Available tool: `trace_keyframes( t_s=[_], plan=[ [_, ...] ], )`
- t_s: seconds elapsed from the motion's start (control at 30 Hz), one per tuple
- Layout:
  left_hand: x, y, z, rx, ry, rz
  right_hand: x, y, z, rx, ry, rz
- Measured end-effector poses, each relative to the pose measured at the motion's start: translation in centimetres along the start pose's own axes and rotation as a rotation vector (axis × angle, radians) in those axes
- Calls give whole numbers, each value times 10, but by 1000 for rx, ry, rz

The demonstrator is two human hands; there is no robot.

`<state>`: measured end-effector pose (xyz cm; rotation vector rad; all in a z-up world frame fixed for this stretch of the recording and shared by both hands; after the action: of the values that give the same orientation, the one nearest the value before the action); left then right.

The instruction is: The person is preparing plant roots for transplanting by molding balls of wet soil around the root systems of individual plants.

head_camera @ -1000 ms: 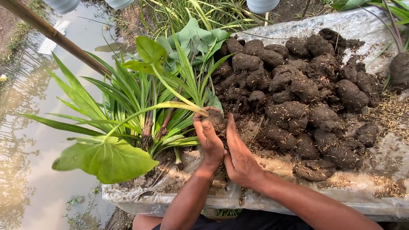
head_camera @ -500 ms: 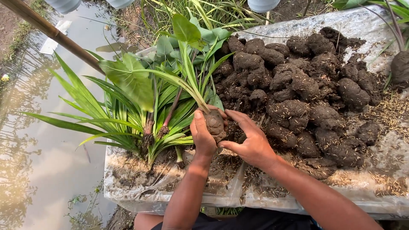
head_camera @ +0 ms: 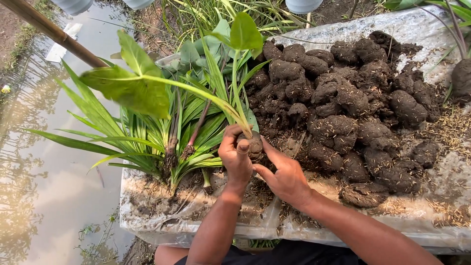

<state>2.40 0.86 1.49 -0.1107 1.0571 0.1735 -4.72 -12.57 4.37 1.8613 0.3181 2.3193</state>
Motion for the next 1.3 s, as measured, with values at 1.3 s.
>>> trace_keyframes(
  t_s=[1.3],
  plan=[
    [34,3,7,3,131,-272,11,12,-3,43,64,-31]
  ],
)
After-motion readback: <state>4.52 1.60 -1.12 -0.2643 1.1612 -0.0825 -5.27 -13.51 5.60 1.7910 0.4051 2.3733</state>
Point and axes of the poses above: each hand's wrist, its own z-axis towards the middle knuckle, its own y-axis out of the back of the hand, x = y × z, the point moved 4 cm from there along z, towards the middle knuckle, and after that the axes turned 9 degrees about z, right-handed, at the moved point
